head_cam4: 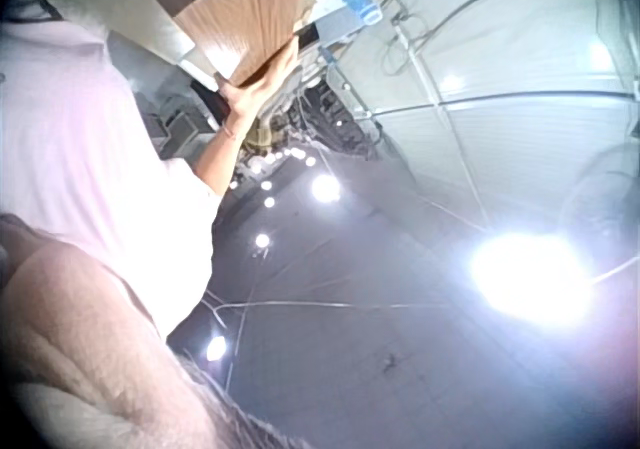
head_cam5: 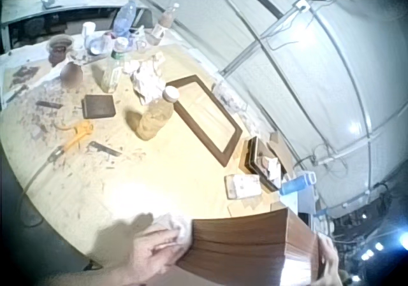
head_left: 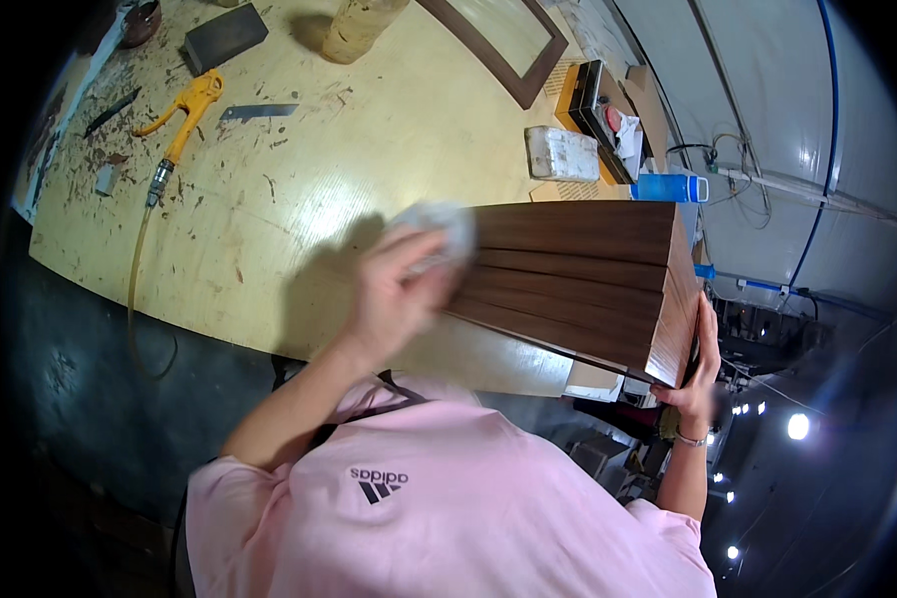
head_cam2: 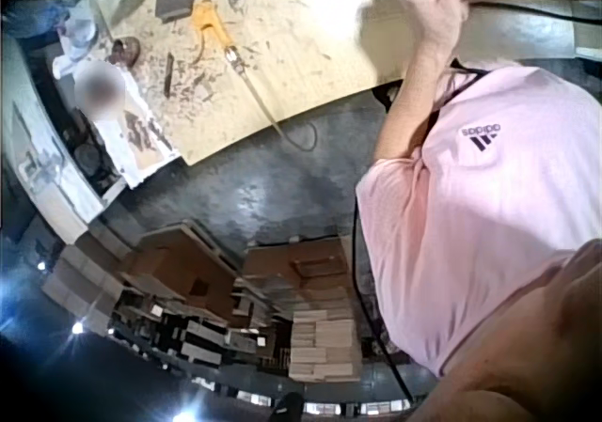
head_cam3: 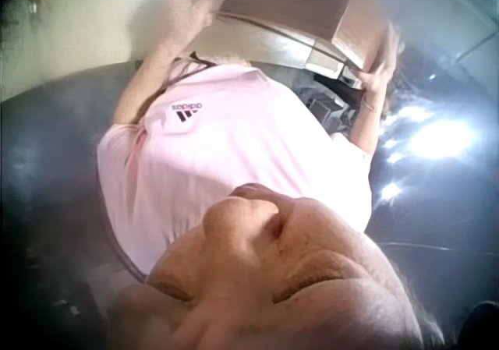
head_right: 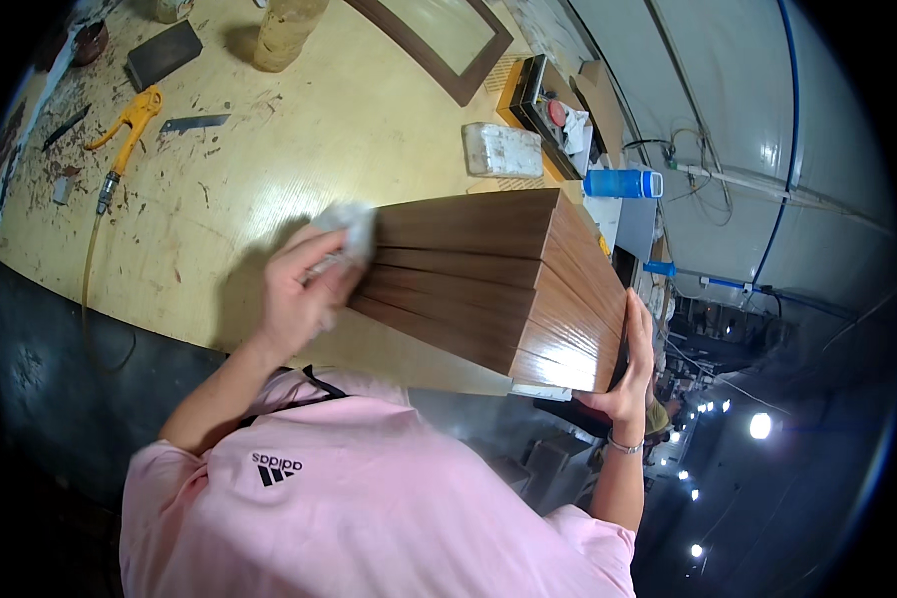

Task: The person wipes the glass and wooden frame of a cabinet door with a cloth dampened by a liquid from a bottle. They then use a small block to rub the corners and edges of the wooden frame before wiping it again.

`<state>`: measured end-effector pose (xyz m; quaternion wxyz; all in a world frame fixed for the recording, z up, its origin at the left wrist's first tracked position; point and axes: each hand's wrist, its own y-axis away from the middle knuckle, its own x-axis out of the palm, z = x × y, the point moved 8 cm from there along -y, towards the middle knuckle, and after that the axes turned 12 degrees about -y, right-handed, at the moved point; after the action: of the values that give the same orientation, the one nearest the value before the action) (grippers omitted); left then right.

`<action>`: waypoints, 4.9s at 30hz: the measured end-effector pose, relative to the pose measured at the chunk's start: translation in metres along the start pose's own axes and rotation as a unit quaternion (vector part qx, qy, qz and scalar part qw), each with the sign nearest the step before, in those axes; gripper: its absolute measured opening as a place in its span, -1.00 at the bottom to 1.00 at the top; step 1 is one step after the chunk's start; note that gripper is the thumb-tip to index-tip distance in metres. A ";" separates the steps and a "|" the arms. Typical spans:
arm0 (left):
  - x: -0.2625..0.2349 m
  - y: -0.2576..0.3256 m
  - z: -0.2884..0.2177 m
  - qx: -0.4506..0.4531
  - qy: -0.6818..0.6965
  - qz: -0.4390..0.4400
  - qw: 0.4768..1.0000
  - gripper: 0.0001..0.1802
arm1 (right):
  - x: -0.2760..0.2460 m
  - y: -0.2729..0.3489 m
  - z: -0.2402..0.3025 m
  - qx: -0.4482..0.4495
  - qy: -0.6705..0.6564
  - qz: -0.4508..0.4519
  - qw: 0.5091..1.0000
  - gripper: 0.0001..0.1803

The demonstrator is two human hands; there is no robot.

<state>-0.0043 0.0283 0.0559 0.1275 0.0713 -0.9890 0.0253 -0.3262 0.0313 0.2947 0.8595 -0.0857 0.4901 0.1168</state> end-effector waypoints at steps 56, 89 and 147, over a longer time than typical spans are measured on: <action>0.011 -0.008 0.070 -0.234 -0.030 0.117 0.965 -0.51 | -0.001 -0.008 0.012 -0.035 0.019 -0.004 0.999 0.31; -0.052 -0.104 0.008 0.207 -0.703 -0.078 0.676 -0.65 | -0.016 0.006 0.021 -0.118 0.041 -0.036 0.992 0.21; -0.068 -0.160 0.024 -0.065 -0.285 0.071 0.954 -0.79 | -0.009 -0.015 0.018 -0.096 0.042 0.016 0.994 0.25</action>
<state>0.0785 -0.1220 0.0207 -0.1573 -0.0036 -0.9862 -0.0512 -0.3113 0.0207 0.3118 0.8242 -0.1645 0.5135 0.1731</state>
